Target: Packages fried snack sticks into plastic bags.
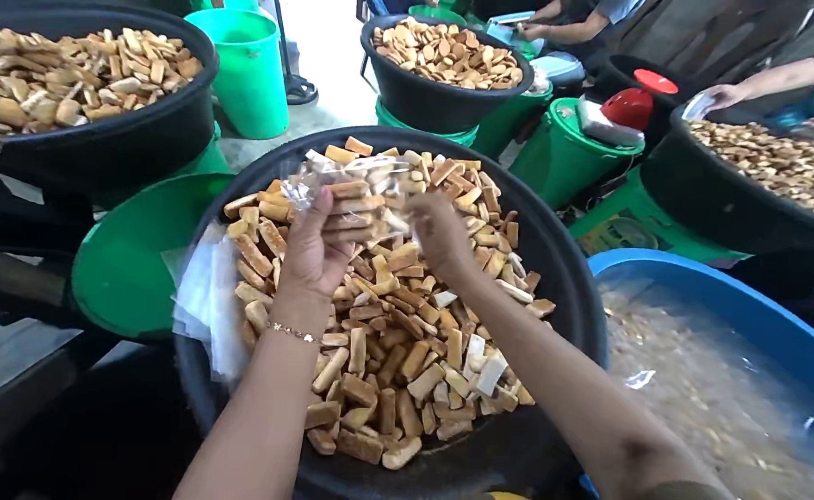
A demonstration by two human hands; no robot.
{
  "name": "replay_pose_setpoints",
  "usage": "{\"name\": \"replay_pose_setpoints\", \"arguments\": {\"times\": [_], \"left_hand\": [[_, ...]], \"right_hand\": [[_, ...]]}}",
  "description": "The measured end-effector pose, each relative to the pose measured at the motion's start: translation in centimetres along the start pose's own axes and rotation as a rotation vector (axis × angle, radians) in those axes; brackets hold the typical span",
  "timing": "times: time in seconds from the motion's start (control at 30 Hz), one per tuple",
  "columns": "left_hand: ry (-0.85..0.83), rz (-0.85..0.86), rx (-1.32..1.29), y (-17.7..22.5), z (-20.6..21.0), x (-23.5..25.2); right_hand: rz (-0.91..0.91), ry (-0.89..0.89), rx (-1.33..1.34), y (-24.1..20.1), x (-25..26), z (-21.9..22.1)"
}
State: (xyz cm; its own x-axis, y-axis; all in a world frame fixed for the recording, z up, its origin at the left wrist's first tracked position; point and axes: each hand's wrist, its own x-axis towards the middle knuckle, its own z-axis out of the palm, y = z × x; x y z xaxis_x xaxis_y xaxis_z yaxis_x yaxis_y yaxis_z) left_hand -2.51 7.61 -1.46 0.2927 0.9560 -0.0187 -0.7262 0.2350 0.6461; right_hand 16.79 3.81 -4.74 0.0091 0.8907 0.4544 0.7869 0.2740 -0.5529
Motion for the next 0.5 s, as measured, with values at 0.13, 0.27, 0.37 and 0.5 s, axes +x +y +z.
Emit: {"name": "replay_pose_setpoints", "arguments": {"times": [0.13, 0.27, 0.37, 0.5], "left_hand": [[0.160, 0.004, -0.005, 0.0, -0.8, 1.0], [0.202, 0.005, -0.010, 0.2, -0.7, 1.0], [0.164, -0.031, 0.002, 0.0, 0.3, 0.4], [0.025, -0.155, 0.043, -1.2, 2.2, -1.2]], "right_hand": [[0.051, -0.554, -0.393, 4.3, -0.9, 4.5], [0.111, -0.318, -0.201, 1.7, -0.9, -0.3], [0.040, 0.208, 0.163, -0.9, -2.3, -4.5], [-0.228, 0.506, 0.331, -3.4, -3.0, -5.7]]}}
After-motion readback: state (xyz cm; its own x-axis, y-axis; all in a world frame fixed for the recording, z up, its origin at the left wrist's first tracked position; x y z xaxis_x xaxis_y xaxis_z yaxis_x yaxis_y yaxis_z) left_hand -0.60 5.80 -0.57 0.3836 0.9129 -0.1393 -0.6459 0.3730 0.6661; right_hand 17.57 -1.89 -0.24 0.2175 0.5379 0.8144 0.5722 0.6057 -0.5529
